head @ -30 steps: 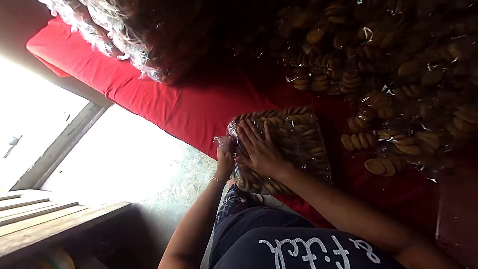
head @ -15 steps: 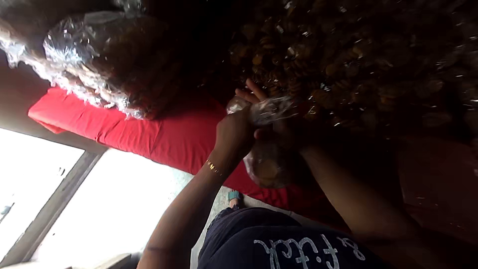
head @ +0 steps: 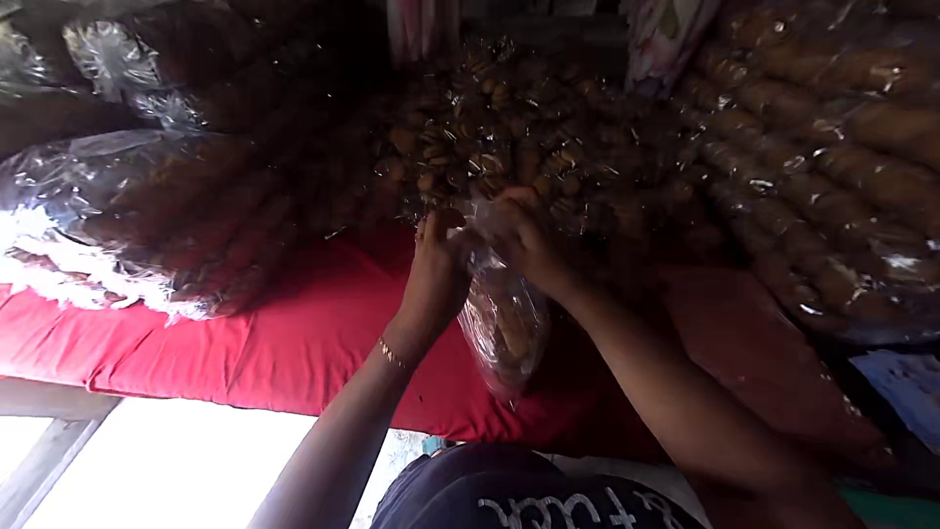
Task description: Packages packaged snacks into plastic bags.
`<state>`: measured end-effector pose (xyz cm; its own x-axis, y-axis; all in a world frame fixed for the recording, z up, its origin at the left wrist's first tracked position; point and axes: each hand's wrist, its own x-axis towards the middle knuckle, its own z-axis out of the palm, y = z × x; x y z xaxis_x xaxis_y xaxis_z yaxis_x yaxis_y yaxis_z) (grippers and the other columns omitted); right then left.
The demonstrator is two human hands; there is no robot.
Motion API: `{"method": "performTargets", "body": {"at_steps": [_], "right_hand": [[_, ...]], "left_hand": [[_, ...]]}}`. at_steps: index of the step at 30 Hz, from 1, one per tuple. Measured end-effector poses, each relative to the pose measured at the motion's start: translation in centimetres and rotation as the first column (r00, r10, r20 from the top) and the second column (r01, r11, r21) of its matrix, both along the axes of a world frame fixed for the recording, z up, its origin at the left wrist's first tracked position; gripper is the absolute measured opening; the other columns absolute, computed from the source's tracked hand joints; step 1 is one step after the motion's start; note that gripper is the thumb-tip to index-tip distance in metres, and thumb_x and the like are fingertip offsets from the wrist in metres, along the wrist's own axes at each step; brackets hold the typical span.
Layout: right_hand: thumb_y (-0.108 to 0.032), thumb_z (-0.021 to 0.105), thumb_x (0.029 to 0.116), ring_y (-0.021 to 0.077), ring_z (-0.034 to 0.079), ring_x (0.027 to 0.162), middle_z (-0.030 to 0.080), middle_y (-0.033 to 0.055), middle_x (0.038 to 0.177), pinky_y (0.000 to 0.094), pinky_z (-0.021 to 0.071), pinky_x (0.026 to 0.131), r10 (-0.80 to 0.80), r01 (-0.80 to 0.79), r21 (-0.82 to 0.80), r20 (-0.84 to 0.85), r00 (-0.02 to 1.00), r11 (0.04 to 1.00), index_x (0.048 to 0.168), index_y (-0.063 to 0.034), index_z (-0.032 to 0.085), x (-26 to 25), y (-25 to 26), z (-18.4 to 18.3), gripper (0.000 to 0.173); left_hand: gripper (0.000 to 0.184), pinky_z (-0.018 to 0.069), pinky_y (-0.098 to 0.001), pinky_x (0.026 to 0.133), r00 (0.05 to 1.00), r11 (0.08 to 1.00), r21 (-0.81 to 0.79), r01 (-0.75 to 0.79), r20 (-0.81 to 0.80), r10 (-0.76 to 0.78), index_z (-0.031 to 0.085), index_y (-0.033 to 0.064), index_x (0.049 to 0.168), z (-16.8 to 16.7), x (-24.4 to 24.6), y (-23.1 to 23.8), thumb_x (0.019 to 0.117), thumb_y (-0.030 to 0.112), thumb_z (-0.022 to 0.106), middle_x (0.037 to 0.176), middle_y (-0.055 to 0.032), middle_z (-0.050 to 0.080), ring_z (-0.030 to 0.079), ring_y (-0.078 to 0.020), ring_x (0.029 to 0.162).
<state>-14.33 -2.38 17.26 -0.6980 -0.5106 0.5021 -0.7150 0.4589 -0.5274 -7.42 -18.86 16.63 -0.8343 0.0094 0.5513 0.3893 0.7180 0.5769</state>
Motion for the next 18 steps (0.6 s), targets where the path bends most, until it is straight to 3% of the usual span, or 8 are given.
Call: {"method": "performTargets", "body": {"at_steps": [3,4,6,9,11,13,15,18], "right_hand": [[-0.004,0.066,0.0946,0.0453,0.067,0.101,0.065,0.0275,0.114,0.0582,0.0555,0.082,-0.092,0.146,0.4,-0.15,0.984,0.905,0.124,0.0021,0.063,0.9,-2.1,2.5,0.031],[-0.005,0.064,0.0965,0.0455,0.069,0.094,0.067,0.0261,0.104,0.0586,0.0554,0.076,-0.073,0.132,0.504,-0.135,0.988,0.854,0.126,0.0009,0.06,1.1,-3.2,3.3,0.031],[-0.011,0.057,0.1026,0.043,0.069,0.086,0.068,0.0222,0.088,0.0568,0.0547,0.073,0.02,0.06,0.591,-0.127,0.992,0.805,0.125,-0.0005,0.057,0.3,-6.2,4.4,0.025],[-0.018,0.048,0.1081,0.0441,0.068,0.095,0.068,0.0237,0.098,0.059,0.0534,0.081,0.137,-0.124,0.618,0.028,0.99,0.776,0.134,-0.002,0.05,-0.3,-12.6,6.8,0.03],[-0.02,0.049,0.1078,0.0455,0.067,0.102,0.068,0.0261,0.107,0.0616,0.0516,0.087,0.271,-0.261,0.576,0.07,0.96,0.775,0.141,-0.0023,0.047,1.0,-15.8,9.2,0.038],[-0.019,0.053,0.106,0.0405,0.069,0.089,0.068,0.0219,0.094,0.0576,0.0546,0.078,0.474,-0.392,0.487,-0.05,0.879,0.78,0.133,-0.0031,0.053,3.3,-16.8,12.5,0.031],[-0.018,0.057,0.103,0.0281,0.067,0.07,0.065,0.0119,0.077,0.0442,0.0552,0.061,0.632,-0.536,0.35,-0.283,0.721,0.768,0.123,-0.0053,0.058,6.2,-15.7,15.9,0.024],[-0.021,0.055,0.1013,0.0091,0.061,0.067,0.061,0.0024,0.079,0.0238,0.0513,0.058,0.696,-0.689,0.223,-0.469,0.544,0.689,0.12,-0.0049,0.058,8.4,-12.5,20.9,0.025]], "left_hand": [[0.016,0.0537,-0.0521,0.088,0.945,0.92,-0.388,-0.05,0.281,0.17,0.075,0.0071,0.107,4.0,1.6,-1.9,0.0995,0.012,0.062,0.121,-0.0211,0.06,0.061,-0.0379,0.111],[0.018,0.0548,-0.0467,0.081,0.89,0.957,-0.289,-0.028,0.428,0.155,0.073,0.0051,0.108,5.0,1.9,-2.8,0.103,0.013,0.058,0.11,-0.0148,0.065,0.065,-0.029,0.097],[0.018,0.0511,-0.0239,0.059,0.781,0.937,0.302,-0.173,0.622,-0.056,0.059,0.0002,0.102,4.9,2.1,-5.1,0.1077,0.014,0.049,0.078,-0.0046,0.058,0.058,-0.0095,0.062],[0.023,0.0604,-0.032,0.059,0.916,0.202,0.914,-0.353,0.381,-0.125,0.05,0.0031,0.096,3.9,5.0,-6.1,0.1109,0.016,0.038,0.066,-0.0039,0.057,0.062,-0.0145,0.053],[0.032,0.0623,-0.0355,0.068,0.995,-0.001,0.995,-0.096,0.096,0.039,0.052,0.006,0.09,4.1,7.9,-4.9,0.1115,0.016,0.031,0.069,-0.0022,0.061,0.066,-0.0155,0.061],[0.035,0.0612,-0.0385,0.084,0.963,0.054,0.967,0.248,-0.252,0.099,0.06,0.0125,0.084,4.4,10.5,-3.0,0.1086,0.022,0.036,0.078,-0.0002,0.066,0.07,-0.0159,0.077],[0.032,0.0569,-0.0372,0.098,0.874,0.295,0.845,0.446,-0.483,0.06,0.071,0.0235,0.09,4.9,12.3,-1.2,0.1048,0.04,0.049,0.088,0.0065,0.073,0.073,-0.0104,0.092],[0.034,0.0545,-0.0197,0.092,0.783,0.717,0.579,0.388,-0.618,0.075,0.071,0.0308,0.106,5.8,12.1,0.8,0.1072,0.046,0.04,0.102,0.0179,0.073,0.068,0.0051,0.098]]}}
